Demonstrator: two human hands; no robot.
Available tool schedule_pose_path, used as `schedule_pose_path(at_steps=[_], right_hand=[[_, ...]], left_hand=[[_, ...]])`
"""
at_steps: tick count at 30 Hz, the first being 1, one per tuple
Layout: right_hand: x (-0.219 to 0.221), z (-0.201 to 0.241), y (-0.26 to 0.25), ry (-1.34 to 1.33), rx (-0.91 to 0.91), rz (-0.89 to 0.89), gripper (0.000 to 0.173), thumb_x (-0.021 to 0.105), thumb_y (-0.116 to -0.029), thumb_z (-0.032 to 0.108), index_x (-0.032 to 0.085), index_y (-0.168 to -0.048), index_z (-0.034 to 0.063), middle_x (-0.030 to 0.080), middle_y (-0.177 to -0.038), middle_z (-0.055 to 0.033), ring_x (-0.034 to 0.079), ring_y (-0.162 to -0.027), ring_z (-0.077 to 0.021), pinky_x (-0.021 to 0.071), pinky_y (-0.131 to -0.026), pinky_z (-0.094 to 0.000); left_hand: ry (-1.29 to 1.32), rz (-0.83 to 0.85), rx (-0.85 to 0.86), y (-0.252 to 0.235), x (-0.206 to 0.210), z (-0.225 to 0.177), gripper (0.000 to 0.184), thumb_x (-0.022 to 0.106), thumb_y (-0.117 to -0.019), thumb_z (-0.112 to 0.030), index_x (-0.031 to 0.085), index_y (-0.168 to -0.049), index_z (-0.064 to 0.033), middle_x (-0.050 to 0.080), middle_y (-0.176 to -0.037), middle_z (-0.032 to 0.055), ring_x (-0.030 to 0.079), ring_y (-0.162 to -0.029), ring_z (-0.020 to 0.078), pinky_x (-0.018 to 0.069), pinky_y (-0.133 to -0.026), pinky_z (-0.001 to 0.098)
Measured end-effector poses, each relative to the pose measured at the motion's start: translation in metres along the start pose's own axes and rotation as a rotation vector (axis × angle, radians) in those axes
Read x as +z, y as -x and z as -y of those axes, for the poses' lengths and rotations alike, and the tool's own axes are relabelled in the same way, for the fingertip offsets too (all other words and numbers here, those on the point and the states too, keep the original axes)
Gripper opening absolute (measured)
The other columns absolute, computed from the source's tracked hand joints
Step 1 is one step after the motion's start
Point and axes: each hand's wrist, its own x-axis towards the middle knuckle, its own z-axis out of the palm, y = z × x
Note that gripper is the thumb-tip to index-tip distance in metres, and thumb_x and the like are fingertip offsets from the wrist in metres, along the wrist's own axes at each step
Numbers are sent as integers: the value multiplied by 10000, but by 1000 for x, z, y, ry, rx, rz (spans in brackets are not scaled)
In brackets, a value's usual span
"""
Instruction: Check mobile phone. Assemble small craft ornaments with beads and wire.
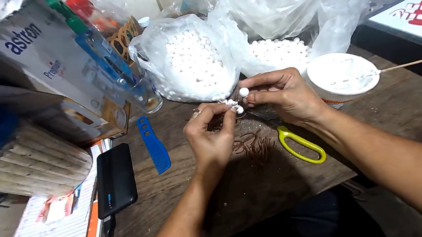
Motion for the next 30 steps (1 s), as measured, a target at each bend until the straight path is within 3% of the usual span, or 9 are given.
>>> schedule_pose_path(at_steps=[11, 30], right_hand=[[2, -1, 1, 30, 1, 17, 268, 674, -836, -135, 762, -1037, 17, 734, -908, -2, 684, -719, -55, 611, -689, -217], [4, -1, 3, 73, -25, 65, 241, 697, -826, -130, 751, -1015, 9, 748, -909, -7, 699, -740, -47, 613, -721, -211]], left_hand=[[12, -16, 47, 0, 1, 0, 36, 696, -826, 69, 719, -850, 54, 685, -867, 33, 642, -794, -28, 543, -716, 115], [-27, -3, 87, 1, 1, 3, 38, 699, -831, 61, 724, -859, 53, 684, -870, 50, 637, -805, -16, 529, -714, 114]])
